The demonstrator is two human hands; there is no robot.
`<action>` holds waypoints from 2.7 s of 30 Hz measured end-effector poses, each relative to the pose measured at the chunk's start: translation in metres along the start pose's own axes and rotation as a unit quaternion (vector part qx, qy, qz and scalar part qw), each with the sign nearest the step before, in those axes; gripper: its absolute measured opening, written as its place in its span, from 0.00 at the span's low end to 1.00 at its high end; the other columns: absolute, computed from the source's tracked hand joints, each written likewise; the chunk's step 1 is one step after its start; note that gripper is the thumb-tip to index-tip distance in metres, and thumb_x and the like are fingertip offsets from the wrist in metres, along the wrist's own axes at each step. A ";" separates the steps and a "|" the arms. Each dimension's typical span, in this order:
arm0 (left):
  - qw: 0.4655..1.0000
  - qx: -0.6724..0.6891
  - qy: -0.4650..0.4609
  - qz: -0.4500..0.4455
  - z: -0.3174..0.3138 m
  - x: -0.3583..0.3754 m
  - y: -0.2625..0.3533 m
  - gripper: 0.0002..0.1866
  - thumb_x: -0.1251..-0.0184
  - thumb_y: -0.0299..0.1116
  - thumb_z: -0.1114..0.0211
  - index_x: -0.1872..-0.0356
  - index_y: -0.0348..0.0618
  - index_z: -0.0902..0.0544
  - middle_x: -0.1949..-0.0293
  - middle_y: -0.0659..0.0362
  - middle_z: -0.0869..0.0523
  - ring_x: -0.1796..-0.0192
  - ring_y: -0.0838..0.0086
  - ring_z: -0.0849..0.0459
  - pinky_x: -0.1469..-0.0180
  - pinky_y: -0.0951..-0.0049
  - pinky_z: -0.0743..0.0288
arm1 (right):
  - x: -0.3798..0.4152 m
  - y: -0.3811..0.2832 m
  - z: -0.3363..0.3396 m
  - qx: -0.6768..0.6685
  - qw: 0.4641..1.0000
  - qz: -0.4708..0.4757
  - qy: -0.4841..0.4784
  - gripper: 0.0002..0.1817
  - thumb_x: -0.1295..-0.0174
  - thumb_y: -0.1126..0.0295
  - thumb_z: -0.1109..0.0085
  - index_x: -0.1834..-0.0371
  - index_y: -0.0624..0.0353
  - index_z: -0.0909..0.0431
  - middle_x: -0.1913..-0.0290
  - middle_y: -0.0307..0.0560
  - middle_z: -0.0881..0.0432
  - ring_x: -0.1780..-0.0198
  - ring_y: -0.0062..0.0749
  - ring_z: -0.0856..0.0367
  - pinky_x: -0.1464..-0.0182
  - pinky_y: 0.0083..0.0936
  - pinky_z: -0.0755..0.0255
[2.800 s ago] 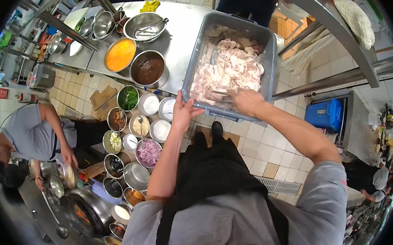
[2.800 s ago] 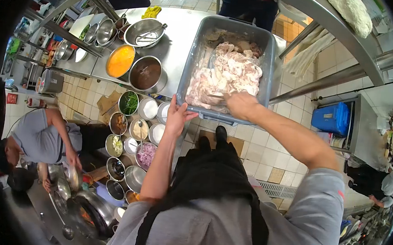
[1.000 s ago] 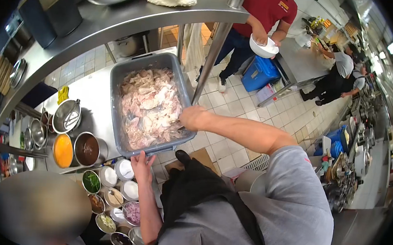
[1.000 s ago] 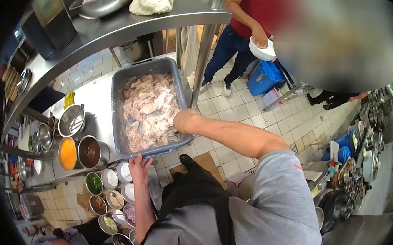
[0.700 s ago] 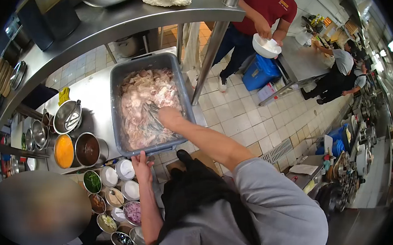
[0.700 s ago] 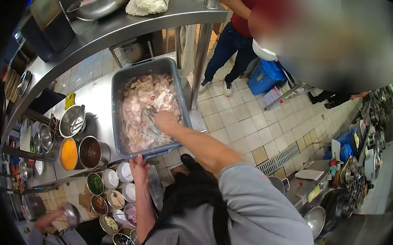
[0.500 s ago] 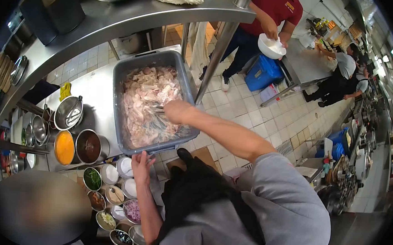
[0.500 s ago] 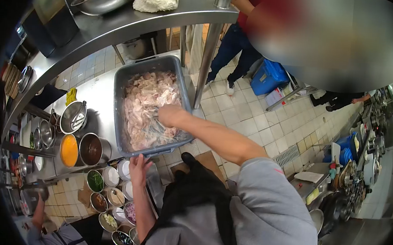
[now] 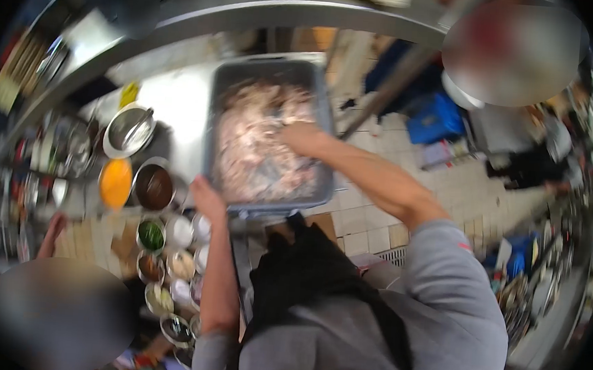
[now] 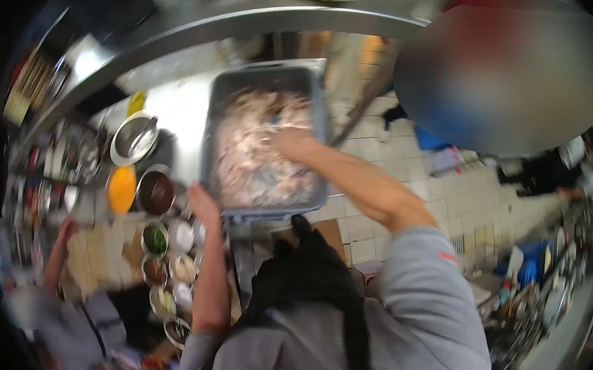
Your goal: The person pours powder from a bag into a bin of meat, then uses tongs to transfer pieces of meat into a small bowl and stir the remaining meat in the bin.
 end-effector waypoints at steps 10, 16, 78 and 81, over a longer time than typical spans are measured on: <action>0.987 0.024 -0.065 0.143 0.010 -0.024 0.006 0.37 0.10 0.57 0.62 0.51 0.27 0.19 0.52 0.29 0.14 0.46 0.30 0.18 0.41 0.43 0.28 | -0.042 0.107 0.054 -0.119 0.974 -0.191 -0.005 0.21 0.28 0.60 0.47 0.53 0.66 0.09 0.48 0.68 0.11 0.44 0.61 0.11 0.40 0.49 0.18; 0.984 0.000 -0.061 0.166 0.017 -0.027 0.021 0.29 0.10 0.51 0.57 0.42 0.30 0.19 0.46 0.29 0.14 0.42 0.33 0.17 0.37 0.46 0.26 | -0.102 0.064 -0.019 -0.022 0.989 0.032 0.140 0.21 0.23 0.59 0.47 0.55 0.66 0.09 0.49 0.68 0.11 0.44 0.64 0.12 0.36 0.50 0.21; 0.995 -0.048 -0.031 0.086 0.020 -0.005 0.027 0.21 0.13 0.44 0.47 0.61 0.34 0.21 0.70 0.34 0.14 0.62 0.29 0.16 0.58 0.36 0.28 | 0.101 -0.078 0.077 -0.057 0.990 -0.026 -0.124 0.15 0.32 0.66 0.41 0.54 0.66 0.12 0.55 0.65 0.10 0.49 0.59 0.09 0.46 0.49 0.16; 0.994 -0.056 -0.047 0.084 0.019 -0.007 0.022 0.21 0.13 0.44 0.47 0.61 0.34 0.21 0.70 0.34 0.14 0.62 0.29 0.16 0.58 0.36 0.28 | 0.138 -0.063 0.128 0.050 0.979 -0.030 -0.197 0.15 0.30 0.64 0.41 0.51 0.64 0.12 0.53 0.62 0.09 0.48 0.58 0.09 0.46 0.50 0.16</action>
Point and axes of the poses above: each hand's wrist, its own x-axis away from the middle knuckle, its own z-axis out of the back of the hand, y = z × x, the point moved 1 cm from there along -x, towards the middle knuckle
